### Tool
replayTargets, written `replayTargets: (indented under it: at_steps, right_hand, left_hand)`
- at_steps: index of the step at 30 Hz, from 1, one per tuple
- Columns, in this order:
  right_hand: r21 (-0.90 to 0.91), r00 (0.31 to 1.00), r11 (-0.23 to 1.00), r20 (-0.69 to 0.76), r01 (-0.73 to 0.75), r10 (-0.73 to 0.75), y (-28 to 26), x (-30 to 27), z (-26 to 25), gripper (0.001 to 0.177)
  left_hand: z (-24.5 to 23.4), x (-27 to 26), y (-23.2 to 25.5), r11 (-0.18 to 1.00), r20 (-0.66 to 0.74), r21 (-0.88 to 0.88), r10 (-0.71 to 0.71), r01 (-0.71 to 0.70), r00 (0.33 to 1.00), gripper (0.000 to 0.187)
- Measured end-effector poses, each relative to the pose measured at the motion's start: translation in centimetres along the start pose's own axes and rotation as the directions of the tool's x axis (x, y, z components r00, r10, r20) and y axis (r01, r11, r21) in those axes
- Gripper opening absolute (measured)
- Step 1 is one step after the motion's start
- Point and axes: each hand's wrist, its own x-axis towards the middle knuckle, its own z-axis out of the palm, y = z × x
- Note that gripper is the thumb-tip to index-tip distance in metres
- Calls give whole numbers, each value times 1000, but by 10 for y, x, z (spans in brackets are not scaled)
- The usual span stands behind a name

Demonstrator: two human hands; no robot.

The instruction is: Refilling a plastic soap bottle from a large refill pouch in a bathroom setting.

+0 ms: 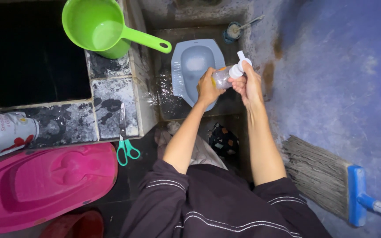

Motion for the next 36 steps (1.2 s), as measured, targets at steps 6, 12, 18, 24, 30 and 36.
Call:
replayTargets:
  at_steps: [6, 12, 18, 24, 30, 36]
  right_hand:
    - [-44, 997, 996, -1, 80, -80, 7, 1, 3, 35]
    - [-27, 997, 997, 6, 72, -72, 6, 0, 3, 39]
    - [15, 1000, 1000, 2, 4, -4, -6, -11, 11, 44]
    - [-59, 996, 995, 44, 74, -72, 9, 0, 5, 37]
    - [-69, 995, 993, 17, 100, -99, 8, 0, 7, 35]
    - [76, 975, 981, 121, 180, -188, -26, -8, -8, 54]
  left_hand:
    - [6, -4, -9, 987, -1, -153, 38, -38, 999, 69]
    - [8, -2, -10, 984, 11, -175, -8, 9, 1000, 70]
    - [-4, -2, 0, 999, -13, -31, 16, -16, 1000, 69]
    - [-3, -4, -8, 995, -10, -84, 55, -56, 998, 70]
    - [1, -5, -12, 989, 5, -143, 34, -33, 999, 69]
    - [-11, -1, -11, 986, 40, -162, -30, 36, 999, 68]
